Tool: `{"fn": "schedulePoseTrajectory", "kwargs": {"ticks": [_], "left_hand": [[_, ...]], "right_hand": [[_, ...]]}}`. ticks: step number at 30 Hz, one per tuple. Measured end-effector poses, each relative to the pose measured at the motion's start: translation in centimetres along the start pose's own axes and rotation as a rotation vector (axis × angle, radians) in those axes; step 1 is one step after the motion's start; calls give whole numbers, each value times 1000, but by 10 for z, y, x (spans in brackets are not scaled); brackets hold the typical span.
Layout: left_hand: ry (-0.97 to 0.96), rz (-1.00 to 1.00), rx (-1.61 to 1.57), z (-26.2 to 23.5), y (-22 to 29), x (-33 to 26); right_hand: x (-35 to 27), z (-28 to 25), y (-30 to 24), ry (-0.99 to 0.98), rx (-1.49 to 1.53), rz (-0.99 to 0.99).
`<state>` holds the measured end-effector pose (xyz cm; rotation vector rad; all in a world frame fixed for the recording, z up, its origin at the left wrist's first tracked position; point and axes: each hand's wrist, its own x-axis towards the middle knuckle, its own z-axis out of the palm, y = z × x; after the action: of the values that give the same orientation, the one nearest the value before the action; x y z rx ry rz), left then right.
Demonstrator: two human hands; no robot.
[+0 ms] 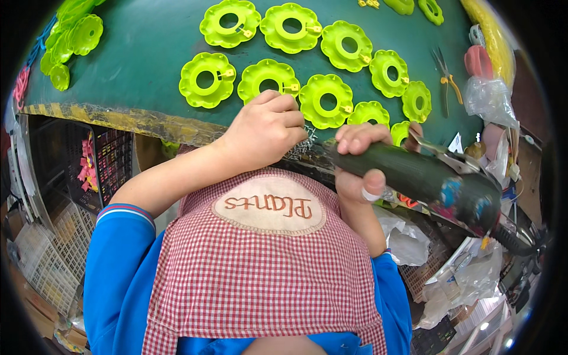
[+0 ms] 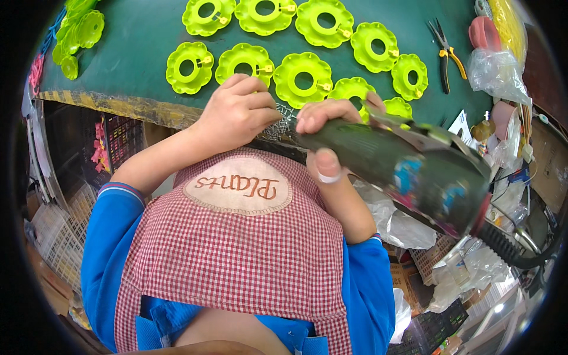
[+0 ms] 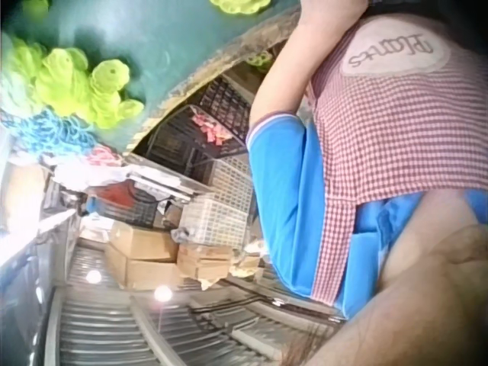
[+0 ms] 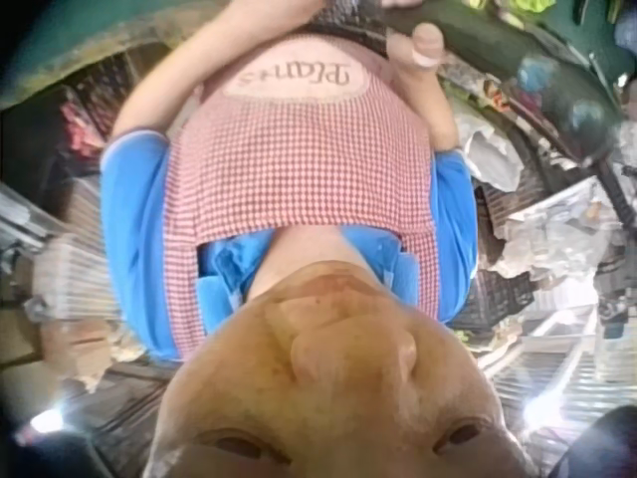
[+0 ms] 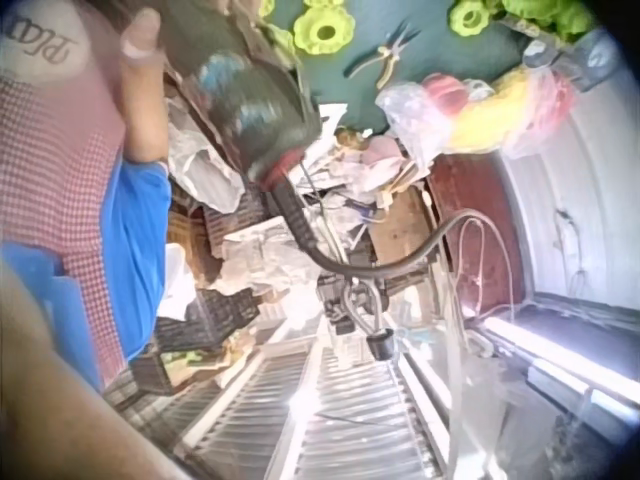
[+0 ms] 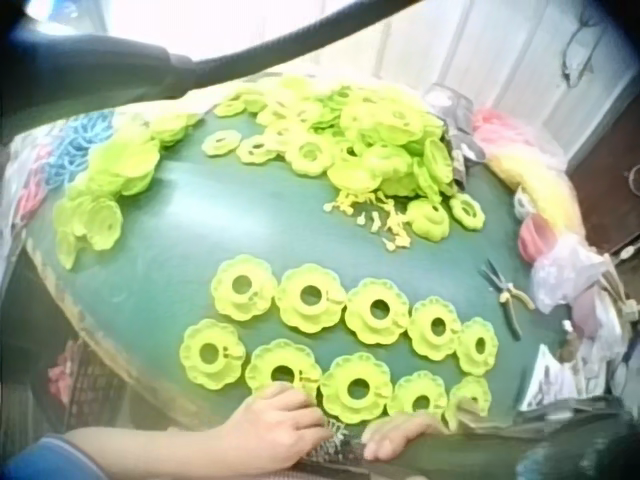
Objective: The person assembles green flower-shaped plastic pieces on a table. They insert small yellow plastic stems into the center of each piece and use a hot glue gun to secure them. The person repeatedly arranges the pieces, applies glue, and inserts stems throughout the clip.
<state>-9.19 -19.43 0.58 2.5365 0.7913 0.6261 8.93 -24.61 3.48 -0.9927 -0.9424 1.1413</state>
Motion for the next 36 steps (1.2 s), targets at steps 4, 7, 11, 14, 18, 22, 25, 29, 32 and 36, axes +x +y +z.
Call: {"fn": "schedulePoseTrajectory", "kwargs": {"ticks": [4, 7, 11, 14, 18, 22, 25, 29, 32, 36], "left_hand": [[-16, -64, -101, 8, 9, 7], [-9, -90, -94, 9, 7, 4], [66, -120, -166, 11, 7, 3], [85, -154, -242, 8, 8, 6], [116, -117, -237, 7, 6, 11], [126, -119, -260, 6, 7, 15], [116, -129, -251, 8, 6, 14], [118, -124, -261, 8, 3, 11], [133, -149, -267, 7, 4, 10], [164, -127, -296, 10, 6, 12]], "right_hand": [[5, 0, -2, -46, 130, -69], [7, 6, -10, 14, 143, -40], [7, -10, 3, -76, 238, -83], [8, -1, -10, -73, 202, -78], [10, 4, -23, -56, 165, -79], [10, 1, -26, -66, 165, -81], [10, -2, -27, -72, 145, -110], [10, -9, -19, -83, 235, -192], [8, -16, -9, -91, 285, -205], [7, -18, -5, -88, 278, -218]]}}
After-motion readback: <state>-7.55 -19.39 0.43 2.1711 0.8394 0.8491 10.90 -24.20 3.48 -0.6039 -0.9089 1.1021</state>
